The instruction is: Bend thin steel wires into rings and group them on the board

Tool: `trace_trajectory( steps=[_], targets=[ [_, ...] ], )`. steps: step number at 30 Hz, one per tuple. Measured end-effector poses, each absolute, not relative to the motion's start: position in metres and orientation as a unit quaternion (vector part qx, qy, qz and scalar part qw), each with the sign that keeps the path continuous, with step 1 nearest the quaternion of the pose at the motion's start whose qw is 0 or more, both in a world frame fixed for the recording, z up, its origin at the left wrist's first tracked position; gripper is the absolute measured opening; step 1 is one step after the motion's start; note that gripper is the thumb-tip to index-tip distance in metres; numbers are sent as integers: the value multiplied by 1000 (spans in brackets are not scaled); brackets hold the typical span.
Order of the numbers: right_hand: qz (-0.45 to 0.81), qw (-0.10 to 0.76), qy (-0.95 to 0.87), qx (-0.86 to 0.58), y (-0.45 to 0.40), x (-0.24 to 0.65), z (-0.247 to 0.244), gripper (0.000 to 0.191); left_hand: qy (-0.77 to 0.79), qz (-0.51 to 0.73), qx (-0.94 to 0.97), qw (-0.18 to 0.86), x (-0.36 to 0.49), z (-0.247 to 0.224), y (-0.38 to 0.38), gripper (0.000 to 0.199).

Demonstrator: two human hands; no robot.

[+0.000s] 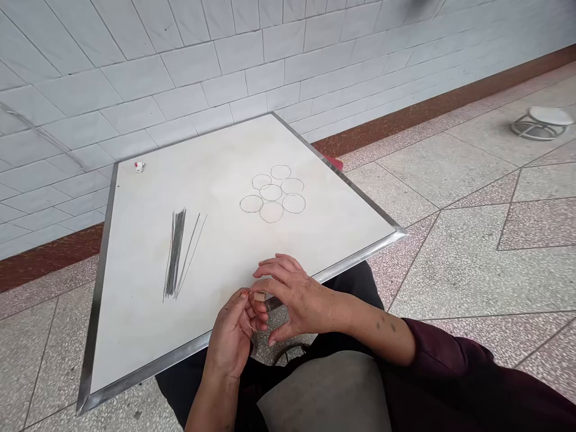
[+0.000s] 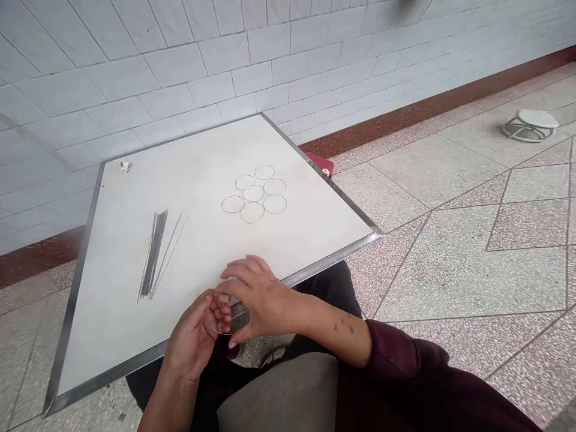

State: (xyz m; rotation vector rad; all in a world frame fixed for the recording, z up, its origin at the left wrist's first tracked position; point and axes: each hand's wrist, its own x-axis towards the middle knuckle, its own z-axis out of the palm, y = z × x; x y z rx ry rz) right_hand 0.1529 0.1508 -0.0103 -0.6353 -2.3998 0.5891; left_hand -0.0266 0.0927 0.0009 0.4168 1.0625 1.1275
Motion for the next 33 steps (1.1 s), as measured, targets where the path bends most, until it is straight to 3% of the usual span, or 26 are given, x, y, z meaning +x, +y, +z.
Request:
trace_trajectory(
  steps=[5,13,24,33],
  targets=[
    [241,269,-909,-208,153,158,-6,81,433,483,118,752,-34,0,93,11],
    [320,238,-901,-172,155,165,1,79,376,474,93,791,-33,-3,91,11],
    [439,274,-824,-230,151,156,-11,121,356,559,-21,749,-15,1,89,19],
    [461,257,-824,-208,152,156,-13,115,362,564,-30,741,-15,5,87,19]
  ],
)
